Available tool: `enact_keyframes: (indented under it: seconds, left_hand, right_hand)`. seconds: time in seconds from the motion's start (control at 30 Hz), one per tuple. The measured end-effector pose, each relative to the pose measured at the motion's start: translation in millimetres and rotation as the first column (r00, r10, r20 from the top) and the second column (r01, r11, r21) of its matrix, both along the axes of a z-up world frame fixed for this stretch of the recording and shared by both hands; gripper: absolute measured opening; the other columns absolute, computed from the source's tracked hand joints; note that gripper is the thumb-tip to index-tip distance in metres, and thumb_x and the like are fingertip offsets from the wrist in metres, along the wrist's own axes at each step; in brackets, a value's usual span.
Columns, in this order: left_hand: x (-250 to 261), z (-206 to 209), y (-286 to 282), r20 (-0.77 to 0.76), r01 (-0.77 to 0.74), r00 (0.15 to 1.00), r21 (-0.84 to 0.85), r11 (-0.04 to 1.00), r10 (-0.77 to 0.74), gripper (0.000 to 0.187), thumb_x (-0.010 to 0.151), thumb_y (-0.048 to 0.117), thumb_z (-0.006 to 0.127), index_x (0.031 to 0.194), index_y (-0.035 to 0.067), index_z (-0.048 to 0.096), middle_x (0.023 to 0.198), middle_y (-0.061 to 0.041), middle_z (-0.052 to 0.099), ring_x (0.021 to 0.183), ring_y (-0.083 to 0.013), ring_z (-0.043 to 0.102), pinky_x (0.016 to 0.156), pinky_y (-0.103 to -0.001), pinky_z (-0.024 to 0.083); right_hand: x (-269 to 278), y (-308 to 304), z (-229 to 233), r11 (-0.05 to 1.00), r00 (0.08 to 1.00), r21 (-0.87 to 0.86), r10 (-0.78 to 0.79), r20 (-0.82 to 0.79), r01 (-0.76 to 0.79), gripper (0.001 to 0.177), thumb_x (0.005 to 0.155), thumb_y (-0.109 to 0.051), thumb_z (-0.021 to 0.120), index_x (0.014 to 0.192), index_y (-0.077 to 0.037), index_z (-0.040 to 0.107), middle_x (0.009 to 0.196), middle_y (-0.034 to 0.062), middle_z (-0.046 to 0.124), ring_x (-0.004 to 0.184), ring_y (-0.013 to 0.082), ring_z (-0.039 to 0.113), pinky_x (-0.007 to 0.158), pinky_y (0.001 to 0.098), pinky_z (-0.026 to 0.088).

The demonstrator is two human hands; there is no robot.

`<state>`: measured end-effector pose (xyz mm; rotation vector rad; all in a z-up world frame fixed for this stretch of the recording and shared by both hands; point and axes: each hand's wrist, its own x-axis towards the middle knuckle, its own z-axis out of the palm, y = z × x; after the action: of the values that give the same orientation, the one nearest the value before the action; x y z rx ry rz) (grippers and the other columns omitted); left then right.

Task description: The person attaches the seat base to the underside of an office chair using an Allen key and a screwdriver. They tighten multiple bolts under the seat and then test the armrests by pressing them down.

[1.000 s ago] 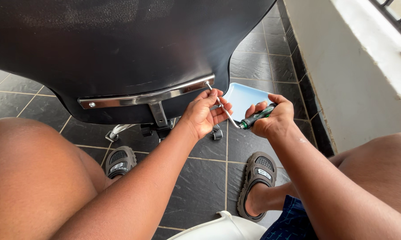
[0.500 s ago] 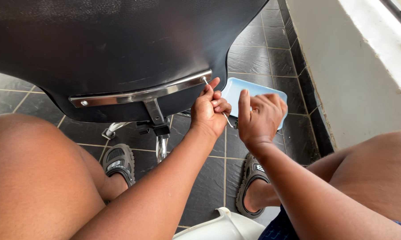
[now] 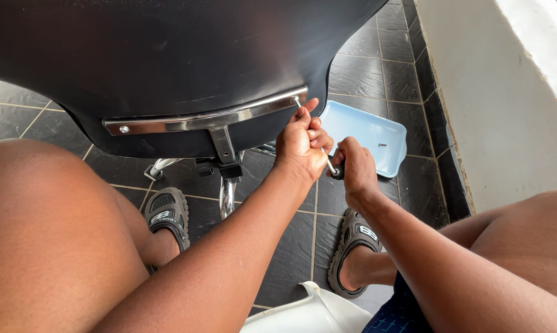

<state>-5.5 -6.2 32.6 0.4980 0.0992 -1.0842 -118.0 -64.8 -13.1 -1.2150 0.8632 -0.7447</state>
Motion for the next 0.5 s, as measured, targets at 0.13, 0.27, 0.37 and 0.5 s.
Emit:
enact_keyframes:
  seconds: [0.13, 0.27, 0.37, 0.5]
  left_hand:
    - [1.2, 0.0, -3.8, -0.012, -0.009, 1.000, -0.011, 1.000, 0.009, 0.026, 0.108, 0.026, 0.046, 0.118, 0.010, 0.063, 0.073, 0.001, 0.049, 0.048, -0.0018, 0.033, 0.045, -0.017, 0.031]
    - [0.9, 0.2, -7.9, -0.012, -0.030, 0.999, 0.009, 1.000, 0.030, 0.023, 0.108, 0.025, 0.048, 0.116, 0.010, 0.064, 0.074, 0.001, 0.049, 0.048, -0.0013, 0.033, 0.045, -0.016, 0.031]
    - [-1.1, 1.7, -9.5, -0.015, -0.042, 0.999, 0.024, 0.999, 0.042, 0.024, 0.108, 0.025, 0.047, 0.115, 0.010, 0.064, 0.074, 0.001, 0.050, 0.048, -0.0014, 0.033, 0.044, -0.016, 0.030]
    - [-3.4, 6.2, -12.0, -0.028, -0.052, 0.998, -0.005, 0.999, 0.052, 0.024, 0.108, 0.026, 0.048, 0.113, 0.008, 0.063, 0.073, 0.000, 0.051, 0.046, -0.0015, 0.033, 0.042, -0.016, 0.029]
  right_hand:
    - [9.2, -0.5, -16.2, 0.974, 0.990, 0.223, -0.067, 0.125, 0.038, 0.018, 0.086, -0.021, 0.056, 0.078, -0.005, 0.056, 0.069, 0.0066, 0.053, 0.057, 0.0197, 0.052, 0.055, 0.0354, 0.047]
    - [14.9, -1.7, -28.1, 0.929, 0.980, 0.368, -0.109, 0.169, 0.040, 0.014, 0.082, -0.020, 0.056, 0.079, -0.006, 0.059, 0.072, 0.0070, 0.058, 0.058, 0.0197, 0.055, 0.056, 0.0334, 0.049]
    - [15.1, -0.8, -27.9, 0.902, 0.975, 0.432, -0.108, 0.196, 0.012, 0.009, 0.082, -0.017, 0.058, 0.079, -0.010, 0.054, 0.071, 0.0038, 0.054, 0.057, 0.0192, 0.053, 0.053, 0.0336, 0.045]
    - [18.5, 15.2, -12.8, 0.815, 0.948, 0.569, -0.088, 0.307, -0.109, 0.023, 0.087, -0.024, 0.054, 0.097, -0.005, 0.061, 0.089, 0.0090, 0.064, 0.076, 0.0229, 0.063, 0.071, 0.0395, 0.055]
